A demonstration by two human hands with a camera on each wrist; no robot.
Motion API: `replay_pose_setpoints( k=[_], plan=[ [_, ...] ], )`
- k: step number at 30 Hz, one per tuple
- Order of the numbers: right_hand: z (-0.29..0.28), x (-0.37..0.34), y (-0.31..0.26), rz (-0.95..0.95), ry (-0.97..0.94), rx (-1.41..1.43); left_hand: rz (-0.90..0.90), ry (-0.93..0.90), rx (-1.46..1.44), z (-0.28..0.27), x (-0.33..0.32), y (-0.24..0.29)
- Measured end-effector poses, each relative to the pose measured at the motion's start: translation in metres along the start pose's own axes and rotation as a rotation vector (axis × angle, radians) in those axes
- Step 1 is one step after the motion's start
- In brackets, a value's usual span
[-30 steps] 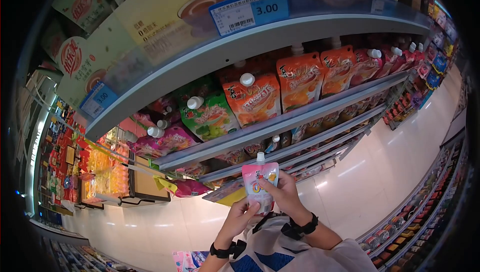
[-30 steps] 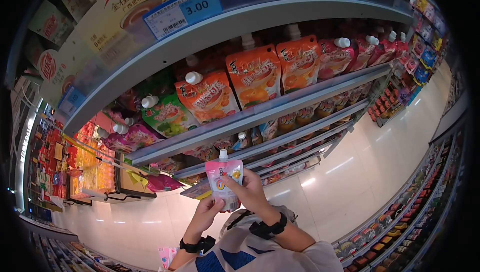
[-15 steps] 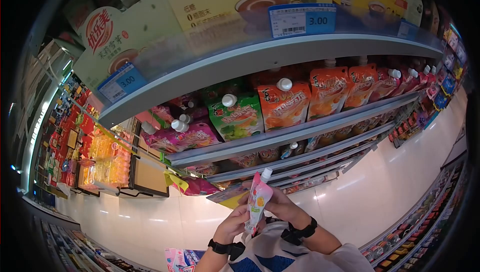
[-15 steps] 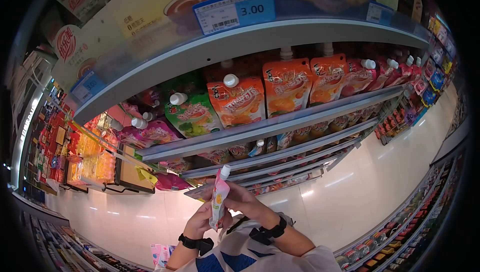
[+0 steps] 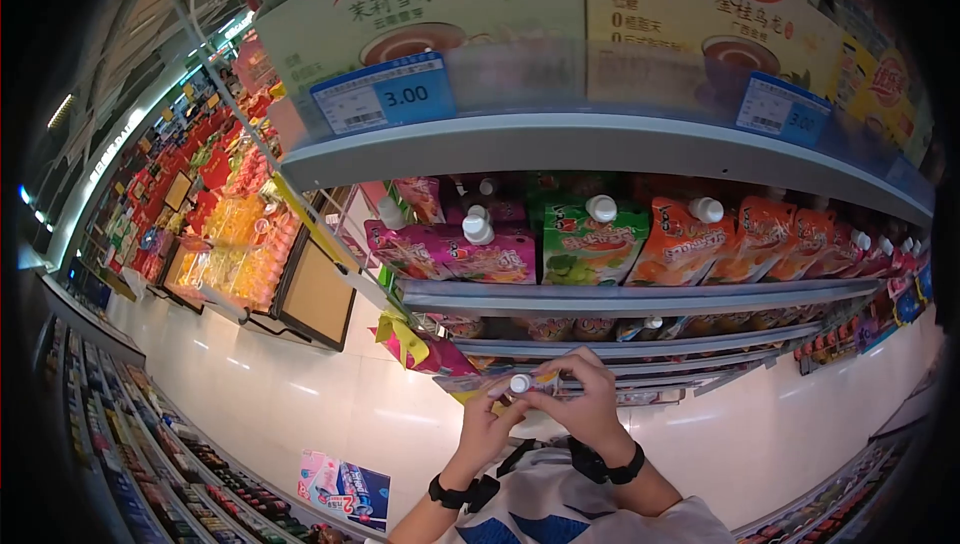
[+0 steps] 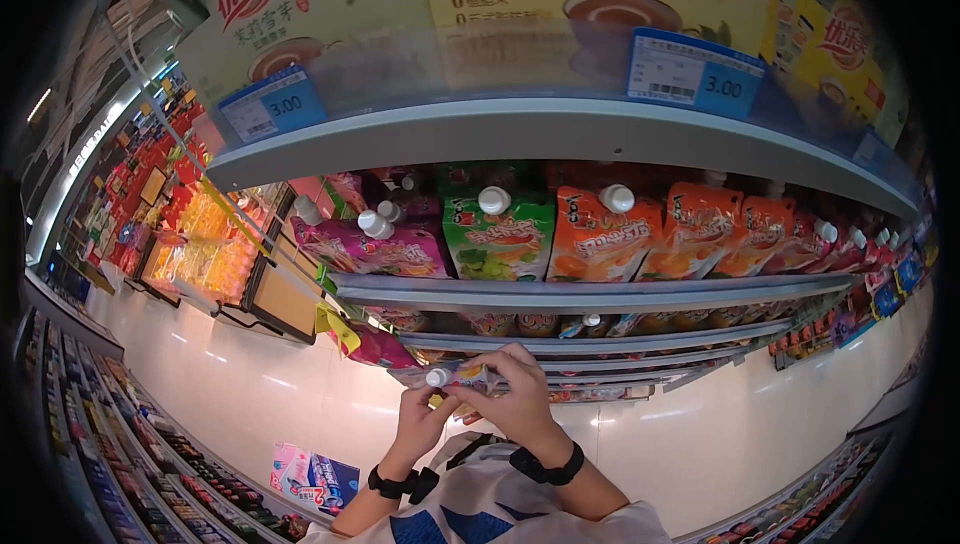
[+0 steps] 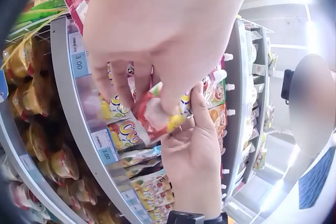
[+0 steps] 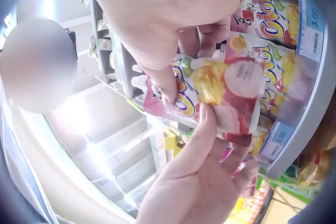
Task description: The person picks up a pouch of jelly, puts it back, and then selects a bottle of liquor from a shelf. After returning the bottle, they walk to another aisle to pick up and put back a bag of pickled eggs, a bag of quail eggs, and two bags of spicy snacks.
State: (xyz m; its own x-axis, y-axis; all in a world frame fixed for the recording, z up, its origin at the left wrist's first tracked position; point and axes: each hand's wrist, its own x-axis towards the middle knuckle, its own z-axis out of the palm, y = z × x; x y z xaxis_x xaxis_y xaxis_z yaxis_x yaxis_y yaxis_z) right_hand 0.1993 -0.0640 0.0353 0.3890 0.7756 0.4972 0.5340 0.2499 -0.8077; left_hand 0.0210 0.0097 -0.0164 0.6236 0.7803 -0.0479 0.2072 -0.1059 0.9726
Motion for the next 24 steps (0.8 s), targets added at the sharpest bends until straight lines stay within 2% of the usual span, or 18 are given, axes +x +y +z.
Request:
replay_pose_setpoints(
  k=[2, 4, 10, 12, 18, 22, 24],
  plan=[
    [0.005, 0.004, -0.005, -0.005, 0.017, 0.071, 0.016, 0.069, -0.01, -0.002, 0.008, 0.013],
    [0.005, 0.003, -0.005, -0.098, 0.046, -0.1, 0.389, 0.25, 0.289, -0.004, 0.014, 0.019],
    [0.003, 0.001, 0.015, -0.185, -0.082, 0.016, 0.452, 0.422, 0.327, 0.001, 0.025, 0.018],
    [0.007, 0.005, 0.01, -0.142, -0.055, -0.003, 0.473, 0.475, 0.235, 0.002, 0.027, 0.018],
    [0.023, 0.008, 0.024, -0.135, -0.047, 0.014, 0.541, 0.554, 0.279, 0.001, 0.025, 0.008],
    [0.032, 0.011, 0.025, -0.086, -0.036, -0.03, 0.476, 0.578, 0.3, 0.002, 0.023, 0.008],
    [0.034, 0.014, 0.028, -0.066, -0.033, -0.044, 0.464, 0.615, 0.403, 0.003, 0.025, 0.003]
  ],
)
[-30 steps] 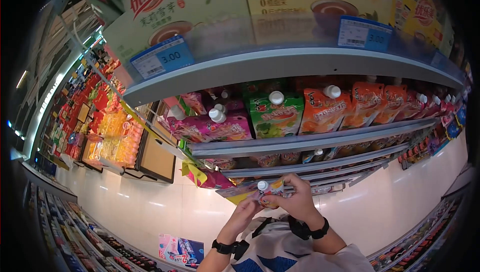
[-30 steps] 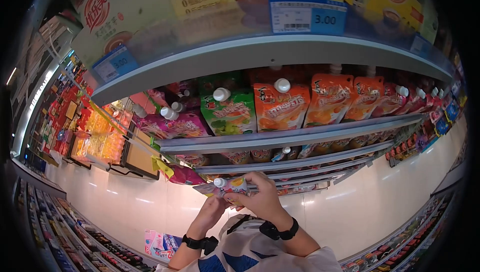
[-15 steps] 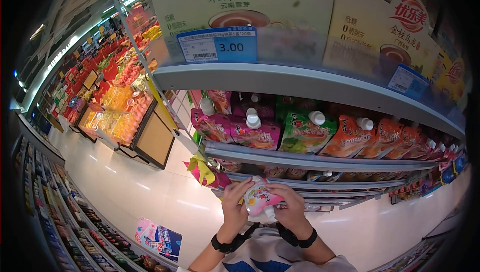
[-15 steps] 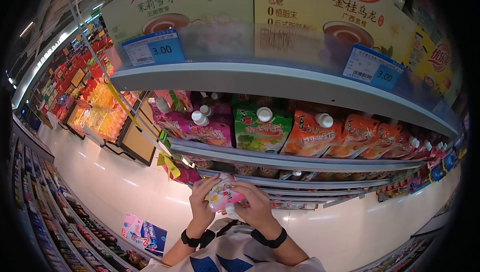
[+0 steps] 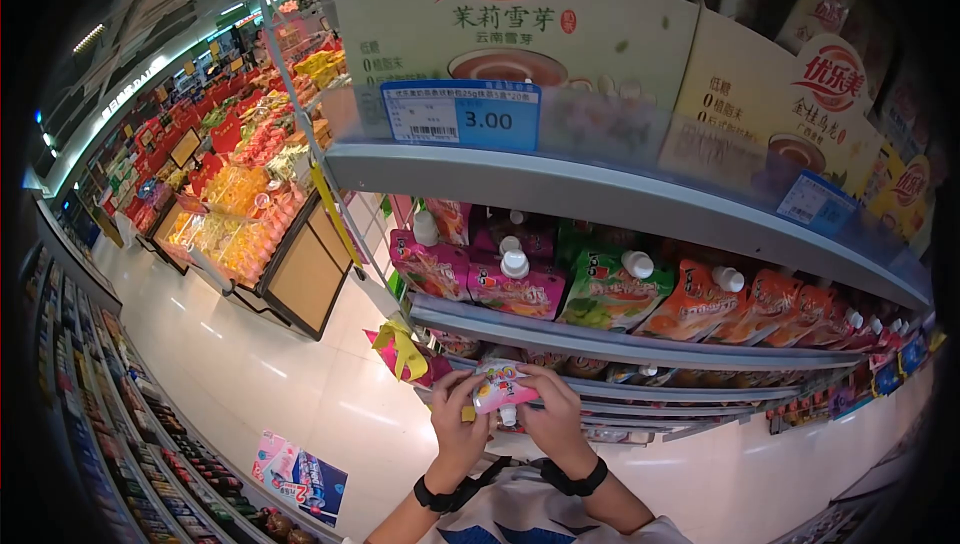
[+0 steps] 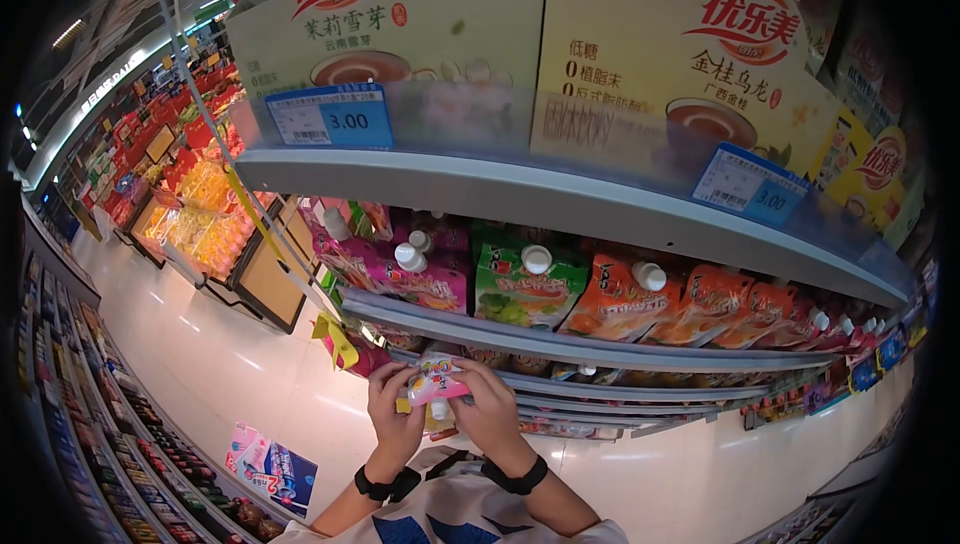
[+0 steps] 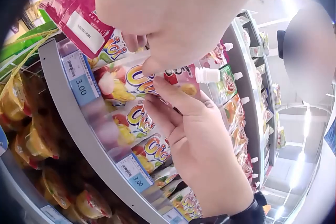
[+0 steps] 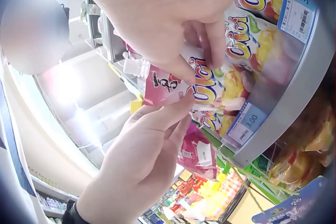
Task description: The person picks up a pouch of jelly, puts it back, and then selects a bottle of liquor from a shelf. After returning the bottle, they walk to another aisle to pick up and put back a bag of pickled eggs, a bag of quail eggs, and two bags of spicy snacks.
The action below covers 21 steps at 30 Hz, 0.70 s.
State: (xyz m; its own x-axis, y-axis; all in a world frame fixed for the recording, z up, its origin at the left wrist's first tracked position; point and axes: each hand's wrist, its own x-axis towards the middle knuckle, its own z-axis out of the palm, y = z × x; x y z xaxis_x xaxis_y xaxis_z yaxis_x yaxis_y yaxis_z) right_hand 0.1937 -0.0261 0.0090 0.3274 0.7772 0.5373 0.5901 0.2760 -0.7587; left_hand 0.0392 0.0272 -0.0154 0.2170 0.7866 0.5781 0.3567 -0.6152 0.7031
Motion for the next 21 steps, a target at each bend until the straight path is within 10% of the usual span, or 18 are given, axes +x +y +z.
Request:
replay_pose_setpoints(
  k=[6, 14, 21],
  plan=[
    [0.005, 0.012, -0.003, 0.075, 0.038, -0.059, -0.116, -0.012, -0.162, 0.005, -0.003, -0.004],
    [0.031, 0.014, 0.021, -0.357, 0.364, -0.172, -0.09, -0.125, -0.203, 0.0, -0.002, -0.002],
    [0.025, 0.022, -0.002, -0.193, 0.114, -0.358, -0.095, -0.424, -0.255, -0.014, 0.008, -0.002]
  ],
)
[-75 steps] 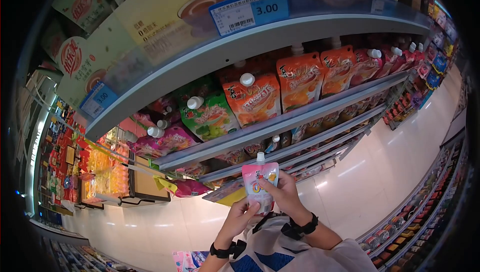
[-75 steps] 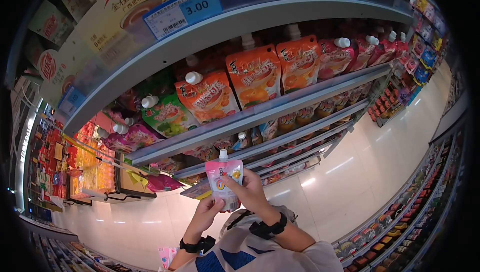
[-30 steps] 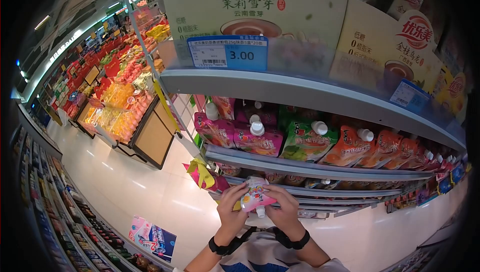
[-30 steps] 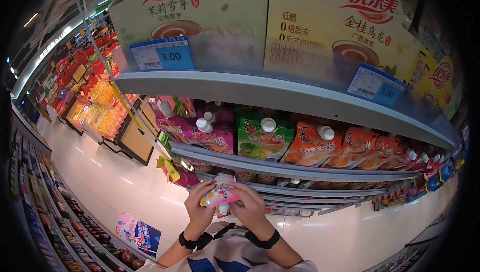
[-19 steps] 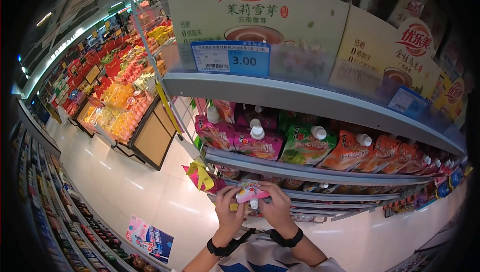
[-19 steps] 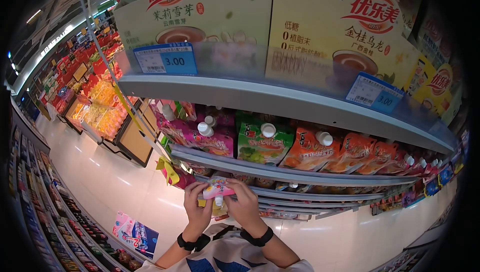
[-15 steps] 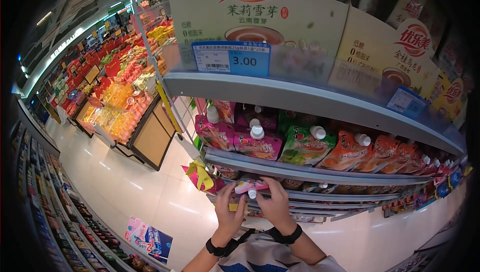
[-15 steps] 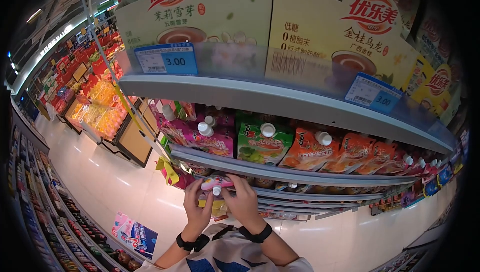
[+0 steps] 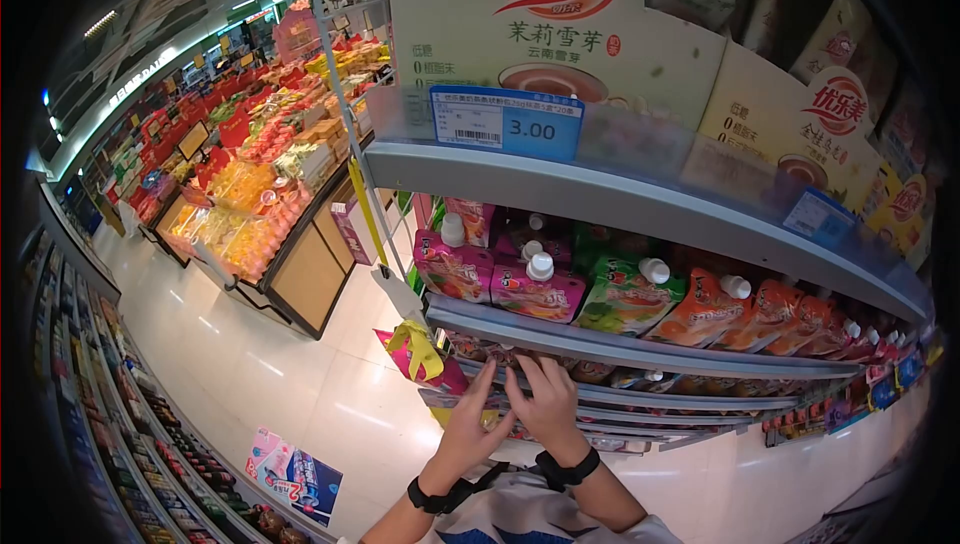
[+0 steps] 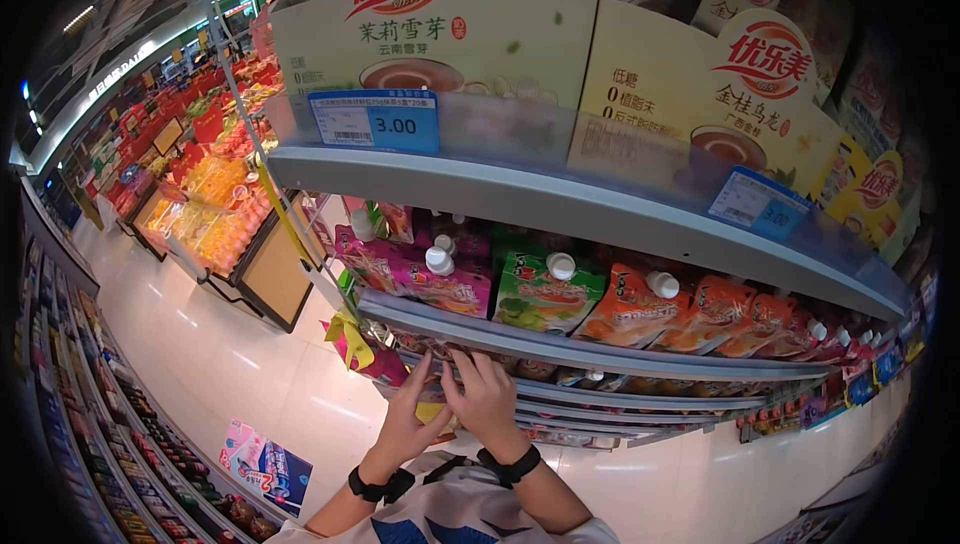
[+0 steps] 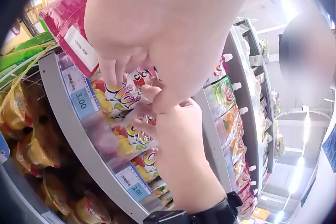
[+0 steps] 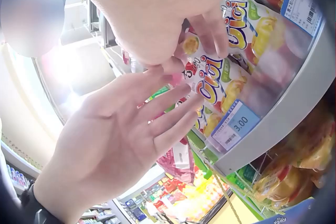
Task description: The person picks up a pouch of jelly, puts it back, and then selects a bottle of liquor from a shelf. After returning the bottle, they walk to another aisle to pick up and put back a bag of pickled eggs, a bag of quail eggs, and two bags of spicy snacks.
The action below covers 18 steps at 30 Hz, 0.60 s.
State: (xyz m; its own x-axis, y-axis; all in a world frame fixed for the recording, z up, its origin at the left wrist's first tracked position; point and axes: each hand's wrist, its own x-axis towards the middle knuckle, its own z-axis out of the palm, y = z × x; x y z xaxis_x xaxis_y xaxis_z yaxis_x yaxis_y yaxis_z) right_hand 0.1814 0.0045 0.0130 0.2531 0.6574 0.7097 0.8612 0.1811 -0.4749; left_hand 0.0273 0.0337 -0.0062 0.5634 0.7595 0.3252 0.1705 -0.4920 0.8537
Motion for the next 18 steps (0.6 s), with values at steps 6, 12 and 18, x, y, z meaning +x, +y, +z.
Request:
replay_pose_setpoints(
  k=[6, 12, 18],
  plan=[
    [0.002, -0.007, -0.014, -0.005, 0.112, 0.107, 0.014, -0.037, 0.078, -0.012, -0.003, 0.007],
    [0.014, -0.005, -0.029, -0.067, -0.102, 0.301, -0.043, -0.054, 0.091, -0.03, -0.018, 0.002],
    [0.034, 0.009, -0.047, 0.187, -0.22, 0.245, -0.111, -0.088, 0.099, -0.058, -0.023, 0.014]
  ],
)
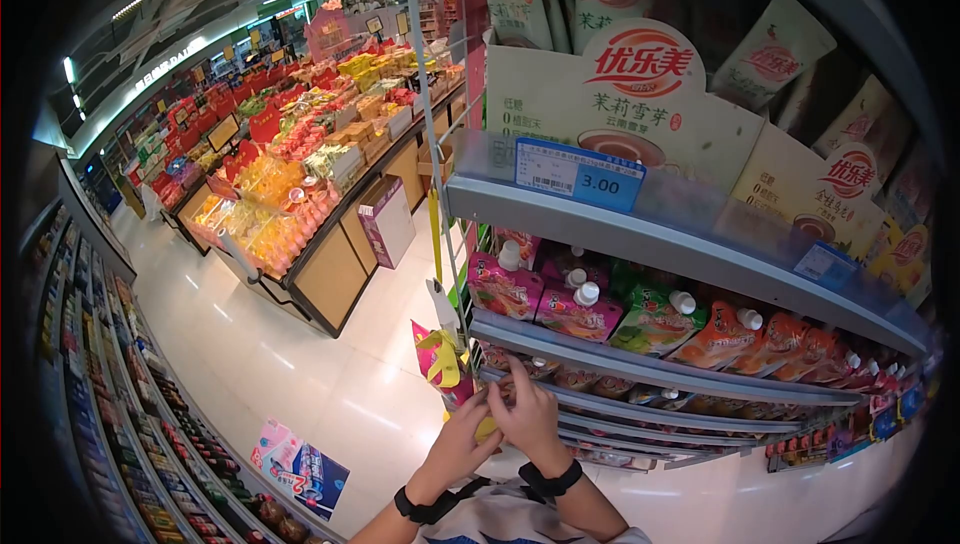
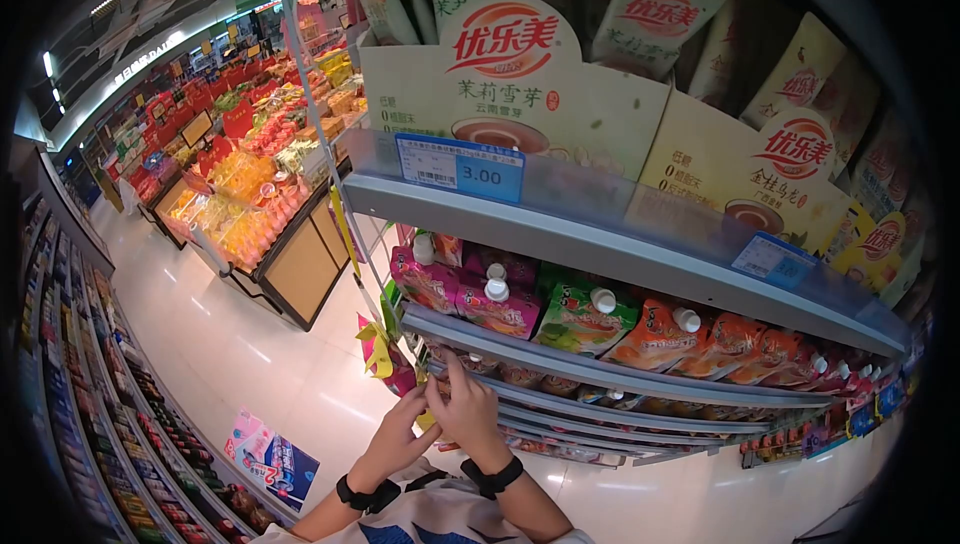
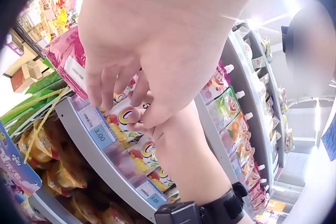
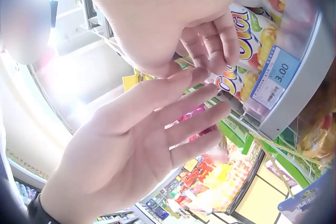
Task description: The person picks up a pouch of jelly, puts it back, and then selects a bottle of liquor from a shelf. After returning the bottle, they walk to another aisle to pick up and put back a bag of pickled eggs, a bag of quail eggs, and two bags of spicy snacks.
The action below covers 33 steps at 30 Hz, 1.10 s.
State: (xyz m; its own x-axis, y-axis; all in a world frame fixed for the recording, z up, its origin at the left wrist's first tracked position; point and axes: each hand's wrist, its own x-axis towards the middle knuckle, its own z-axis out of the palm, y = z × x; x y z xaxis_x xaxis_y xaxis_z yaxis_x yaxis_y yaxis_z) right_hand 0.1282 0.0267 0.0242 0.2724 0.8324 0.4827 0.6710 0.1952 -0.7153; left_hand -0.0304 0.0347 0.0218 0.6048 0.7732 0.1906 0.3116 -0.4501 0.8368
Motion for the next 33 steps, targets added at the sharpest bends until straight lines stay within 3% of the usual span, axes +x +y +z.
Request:
replay_pose_setpoints(
  k=[1, 4, 13, 17, 21, 26, 33],
  plan=[
    [0.002, 0.004, -0.001, -0.008, 0.003, -0.003, 0.007, 0.005, 0.0, -0.004, 0.002, 0.001],
    [0.011, 0.009, 0.0, 0.253, -0.068, -0.017, 0.018, -0.024, 0.01, -0.016, 0.0, 0.007],
    [0.018, 0.023, -0.003, 0.251, -0.008, -0.141, 0.111, -0.131, 0.063, -0.042, -0.003, -0.005],
    [0.014, 0.023, -0.013, 0.242, 0.052, -0.217, -0.001, -0.206, -0.237, -0.049, -0.004, -0.008],
    [0.012, 0.017, -0.014, 0.277, 0.09, -0.09, -0.157, -0.267, -0.416, -0.059, -0.005, -0.008],
    [0.013, 0.009, -0.011, 0.351, 0.219, 0.072, -0.125, -0.245, -0.395, -0.067, -0.003, -0.012],
    [0.011, -0.006, -0.001, 0.358, 0.261, 0.23, -0.105, -0.308, -0.346, -0.066, -0.002, -0.007]
  ],
)
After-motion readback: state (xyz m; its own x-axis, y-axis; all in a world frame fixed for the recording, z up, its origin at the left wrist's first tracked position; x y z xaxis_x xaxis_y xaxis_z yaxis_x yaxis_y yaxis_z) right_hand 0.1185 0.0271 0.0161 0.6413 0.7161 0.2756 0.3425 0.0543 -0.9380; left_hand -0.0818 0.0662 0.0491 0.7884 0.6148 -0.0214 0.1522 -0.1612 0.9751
